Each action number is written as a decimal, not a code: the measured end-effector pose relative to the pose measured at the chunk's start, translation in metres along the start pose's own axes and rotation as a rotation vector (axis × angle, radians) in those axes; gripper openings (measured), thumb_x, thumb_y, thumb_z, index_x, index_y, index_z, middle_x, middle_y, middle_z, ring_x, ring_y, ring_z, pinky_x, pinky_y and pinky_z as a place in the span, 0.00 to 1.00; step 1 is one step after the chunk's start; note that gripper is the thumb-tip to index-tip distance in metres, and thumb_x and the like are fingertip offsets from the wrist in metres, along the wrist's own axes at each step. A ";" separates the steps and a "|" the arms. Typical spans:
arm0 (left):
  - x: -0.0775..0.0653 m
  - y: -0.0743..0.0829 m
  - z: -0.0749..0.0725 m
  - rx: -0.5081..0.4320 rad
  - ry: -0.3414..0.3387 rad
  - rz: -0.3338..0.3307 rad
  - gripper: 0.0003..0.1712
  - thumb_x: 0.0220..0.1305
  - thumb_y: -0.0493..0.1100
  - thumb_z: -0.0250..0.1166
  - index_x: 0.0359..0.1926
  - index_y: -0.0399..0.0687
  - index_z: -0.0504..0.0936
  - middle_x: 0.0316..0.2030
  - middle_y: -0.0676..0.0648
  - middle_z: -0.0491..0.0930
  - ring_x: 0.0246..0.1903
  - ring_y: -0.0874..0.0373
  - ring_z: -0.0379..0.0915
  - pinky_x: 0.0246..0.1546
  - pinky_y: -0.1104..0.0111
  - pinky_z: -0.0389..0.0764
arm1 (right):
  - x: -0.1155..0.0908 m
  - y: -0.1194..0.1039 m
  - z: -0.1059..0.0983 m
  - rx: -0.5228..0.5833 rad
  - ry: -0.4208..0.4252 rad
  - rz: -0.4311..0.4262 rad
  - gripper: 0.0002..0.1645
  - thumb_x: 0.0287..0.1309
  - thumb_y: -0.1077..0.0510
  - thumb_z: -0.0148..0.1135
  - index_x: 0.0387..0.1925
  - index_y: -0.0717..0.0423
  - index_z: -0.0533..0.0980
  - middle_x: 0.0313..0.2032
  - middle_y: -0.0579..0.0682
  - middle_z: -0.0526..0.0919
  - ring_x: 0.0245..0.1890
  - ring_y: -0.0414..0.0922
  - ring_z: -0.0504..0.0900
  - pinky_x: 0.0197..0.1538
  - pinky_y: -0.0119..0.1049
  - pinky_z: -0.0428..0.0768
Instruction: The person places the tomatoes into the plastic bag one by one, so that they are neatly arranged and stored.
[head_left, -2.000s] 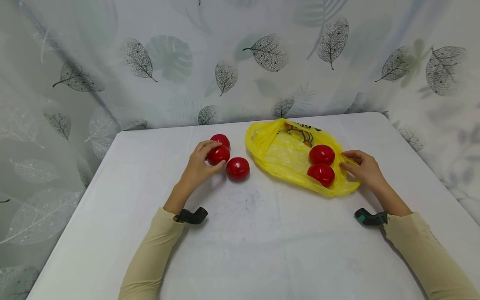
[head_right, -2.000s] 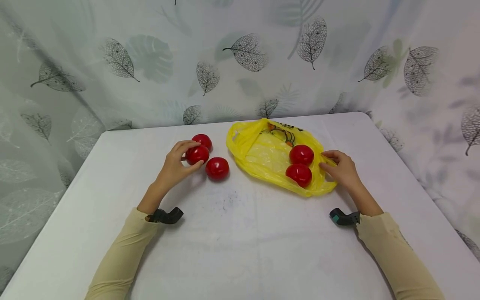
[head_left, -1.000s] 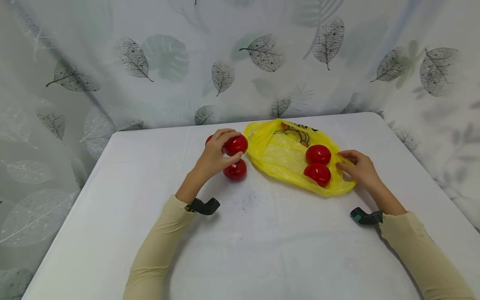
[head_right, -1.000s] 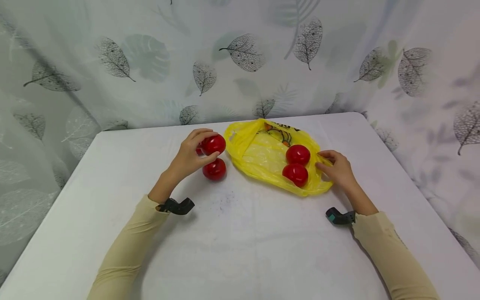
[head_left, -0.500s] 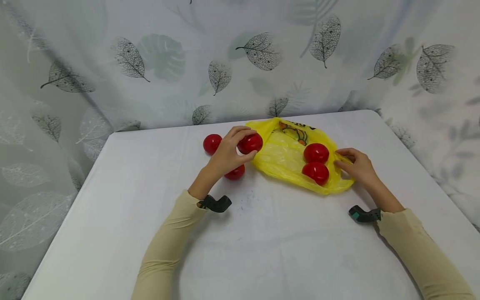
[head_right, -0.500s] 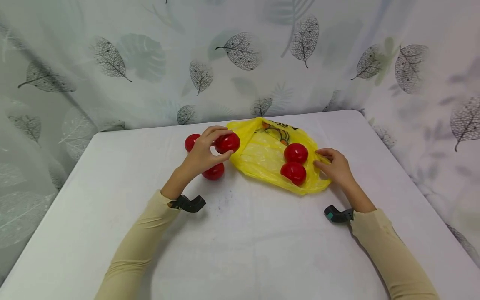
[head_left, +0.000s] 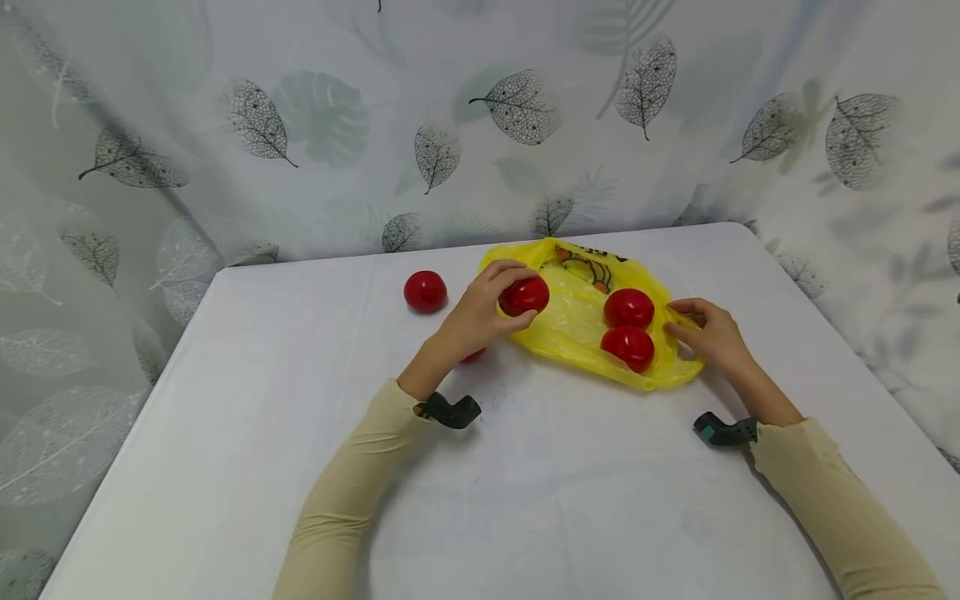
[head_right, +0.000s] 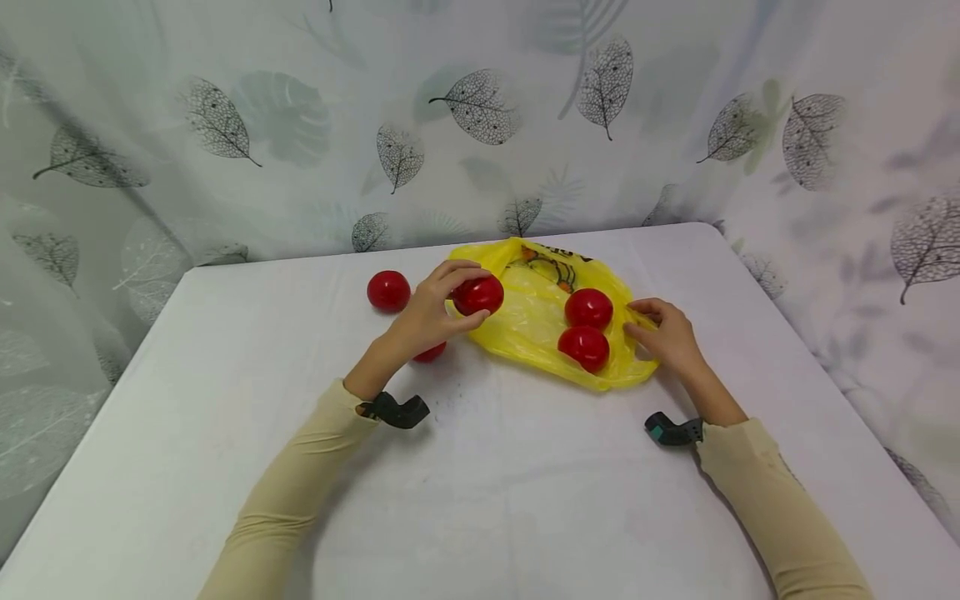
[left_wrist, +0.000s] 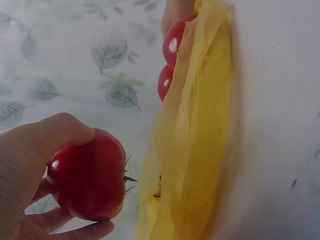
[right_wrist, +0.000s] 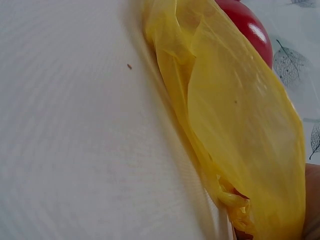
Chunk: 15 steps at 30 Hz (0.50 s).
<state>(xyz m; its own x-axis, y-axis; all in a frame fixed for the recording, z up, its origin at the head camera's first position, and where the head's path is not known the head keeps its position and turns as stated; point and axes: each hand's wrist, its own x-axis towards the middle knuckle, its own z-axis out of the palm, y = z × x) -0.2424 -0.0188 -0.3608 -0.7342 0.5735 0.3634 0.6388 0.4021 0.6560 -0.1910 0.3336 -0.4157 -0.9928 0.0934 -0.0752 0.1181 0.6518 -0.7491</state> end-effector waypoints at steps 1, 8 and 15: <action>0.001 0.000 0.002 0.000 -0.005 0.002 0.28 0.59 0.42 0.70 0.61 0.44 0.75 0.62 0.43 0.68 0.60 0.50 0.67 0.55 0.64 0.79 | 0.000 0.000 0.000 0.000 0.001 -0.003 0.30 0.69 0.52 0.56 0.63 0.69 0.65 0.60 0.70 0.69 0.60 0.65 0.67 0.65 0.60 0.66; 0.005 0.004 0.012 -0.002 -0.027 0.016 0.29 0.58 0.41 0.71 0.61 0.43 0.75 0.62 0.43 0.69 0.61 0.51 0.66 0.54 0.64 0.79 | 0.000 0.002 0.001 0.001 -0.010 0.003 0.31 0.69 0.52 0.56 0.63 0.69 0.65 0.61 0.70 0.69 0.61 0.65 0.67 0.65 0.59 0.67; 0.011 0.007 0.021 0.003 -0.043 0.058 0.29 0.58 0.40 0.71 0.61 0.42 0.75 0.61 0.42 0.70 0.60 0.50 0.67 0.55 0.66 0.78 | 0.000 0.002 0.000 -0.002 -0.002 -0.004 0.30 0.69 0.52 0.56 0.63 0.68 0.65 0.61 0.70 0.69 0.61 0.65 0.68 0.65 0.59 0.67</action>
<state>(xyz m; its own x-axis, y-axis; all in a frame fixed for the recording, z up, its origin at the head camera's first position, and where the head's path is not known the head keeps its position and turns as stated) -0.2410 0.0059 -0.3661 -0.6853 0.6258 0.3726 0.6810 0.3691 0.6325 -0.1907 0.3348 -0.4168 -0.9933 0.0891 -0.0737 0.1142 0.6539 -0.7479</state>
